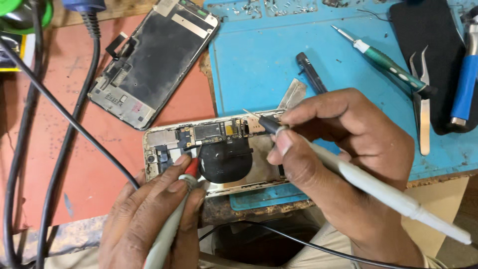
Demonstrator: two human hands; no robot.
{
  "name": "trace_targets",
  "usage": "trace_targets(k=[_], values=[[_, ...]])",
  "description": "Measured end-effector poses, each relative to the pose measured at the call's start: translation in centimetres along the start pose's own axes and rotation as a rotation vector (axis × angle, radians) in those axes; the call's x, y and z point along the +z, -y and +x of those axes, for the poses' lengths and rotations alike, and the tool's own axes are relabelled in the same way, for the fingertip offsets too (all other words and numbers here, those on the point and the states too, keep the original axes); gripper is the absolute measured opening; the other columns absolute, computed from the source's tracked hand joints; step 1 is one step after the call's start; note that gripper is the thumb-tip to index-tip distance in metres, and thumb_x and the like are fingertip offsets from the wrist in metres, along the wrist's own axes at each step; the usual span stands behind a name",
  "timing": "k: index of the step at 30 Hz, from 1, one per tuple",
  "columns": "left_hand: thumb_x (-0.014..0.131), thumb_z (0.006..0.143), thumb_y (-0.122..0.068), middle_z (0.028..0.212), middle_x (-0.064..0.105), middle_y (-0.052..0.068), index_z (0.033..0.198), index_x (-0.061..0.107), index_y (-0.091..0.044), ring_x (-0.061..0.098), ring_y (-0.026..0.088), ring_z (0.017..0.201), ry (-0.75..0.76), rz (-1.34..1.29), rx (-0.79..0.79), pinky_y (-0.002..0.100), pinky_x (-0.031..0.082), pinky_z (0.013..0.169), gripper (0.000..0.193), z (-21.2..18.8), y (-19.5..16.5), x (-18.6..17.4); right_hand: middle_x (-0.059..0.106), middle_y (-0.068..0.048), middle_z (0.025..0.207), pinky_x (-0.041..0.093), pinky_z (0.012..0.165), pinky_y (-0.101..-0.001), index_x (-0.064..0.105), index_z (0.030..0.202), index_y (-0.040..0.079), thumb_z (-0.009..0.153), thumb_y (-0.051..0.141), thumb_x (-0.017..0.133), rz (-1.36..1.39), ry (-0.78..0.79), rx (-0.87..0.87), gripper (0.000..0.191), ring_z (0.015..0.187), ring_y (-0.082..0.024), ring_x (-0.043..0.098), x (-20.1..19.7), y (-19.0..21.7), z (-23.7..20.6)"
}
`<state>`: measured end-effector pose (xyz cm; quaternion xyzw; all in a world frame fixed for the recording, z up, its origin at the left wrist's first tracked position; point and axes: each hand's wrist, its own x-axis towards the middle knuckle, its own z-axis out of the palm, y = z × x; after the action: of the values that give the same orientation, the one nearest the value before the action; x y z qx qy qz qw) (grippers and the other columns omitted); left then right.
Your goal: The person works on a disassembled white smartphone, using a screwdriver to adjust internal components and a multimeter to test the circuit board. The person manipulates small parts and probes various points on the motherboard.
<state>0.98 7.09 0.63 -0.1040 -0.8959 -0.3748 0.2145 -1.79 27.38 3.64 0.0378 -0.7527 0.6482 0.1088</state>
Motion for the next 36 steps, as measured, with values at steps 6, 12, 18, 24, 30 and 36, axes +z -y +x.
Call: trace_targets(k=[6, 12, 18, 24, 30, 36], values=[[0.082, 0.083, -0.004, 0.109, 0.075, 0.015, 0.105, 0.064, -0.005, 0.076, 0.026, 0.1, -0.04, 0.007, -0.011, 0.05, 0.054, 0.104, 0.028, 0.0, -0.2, -0.3, 0.077, -0.013, 0.094, 0.065, 0.08, -0.0256, 0.065, 0.113, -0.005, 0.081, 0.009, 0.081, -0.104, 0.081, -0.046, 0.038, 0.086, -0.014, 0.077, -0.1, -0.7, -1.5], [0.085, 0.082, -0.009, 0.103, 0.076, 0.015, 0.1, 0.065, -0.006, 0.076, 0.025, 0.099, -0.087, 0.029, 0.007, 0.047, 0.056, 0.099, 0.027, -0.2, -0.2, -0.3, 0.077, -0.009, 0.087, 0.065, 0.074, -0.0222, 0.068, 0.11, -0.004, 0.082, 0.013, 0.083, -0.097, 0.08, -0.098, 0.036, 0.079, -0.011, 0.077, 0.1, -1.3, -2.1], [0.084, 0.092, -0.013, 0.107, 0.076, 0.012, 0.107, 0.066, -0.007, 0.077, 0.024, 0.105, -0.173, 0.005, 0.034, 0.045, 0.058, 0.104, 0.025, -0.8, -0.3, 0.1, 0.077, -0.012, 0.089, 0.062, 0.069, -0.0211, 0.067, 0.107, -0.005, 0.085, 0.014, 0.081, -0.164, 0.068, -0.128, 0.032, 0.079, -0.013, 0.076, -0.3, -1.8, -2.8], [0.085, 0.087, -0.012, 0.103, 0.078, 0.012, 0.103, 0.067, -0.007, 0.079, 0.023, 0.098, -0.175, -0.045, -0.017, 0.042, 0.06, 0.093, 0.025, -0.6, -0.2, 0.0, 0.073, -0.01, 0.099, 0.065, 0.076, -0.022, 0.059, 0.12, -0.001, 0.107, 0.023, 0.063, -0.174, -0.038, -0.166, 0.028, 0.096, -0.017, 0.081, 0.4, -1.2, -2.3], [0.086, 0.084, -0.013, 0.102, 0.077, 0.012, 0.102, 0.066, -0.008, 0.078, 0.024, 0.097, -0.17, -0.037, 0.012, 0.041, 0.059, 0.091, 0.028, -0.5, 0.3, -0.1, 0.069, -0.01, 0.106, 0.066, 0.091, -0.0306, 0.057, 0.126, 0.001, 0.116, 0.031, 0.059, -0.114, 0.148, -0.261, 0.032, 0.099, -0.02, 0.078, 0.5, 0.5, 0.3], [0.085, 0.088, -0.012, 0.104, 0.077, 0.01, 0.104, 0.064, -0.008, 0.077, 0.023, 0.1, -0.18, -0.009, 0.085, 0.044, 0.059, 0.098, 0.027, -0.6, 0.6, -0.2, 0.069, -0.012, 0.097, 0.065, 0.079, -0.0285, 0.054, 0.117, 0.0, 0.107, 0.02, 0.065, -0.456, 0.155, -0.228, 0.025, 0.09, -0.019, 0.078, -1.1, 2.3, 3.4]])
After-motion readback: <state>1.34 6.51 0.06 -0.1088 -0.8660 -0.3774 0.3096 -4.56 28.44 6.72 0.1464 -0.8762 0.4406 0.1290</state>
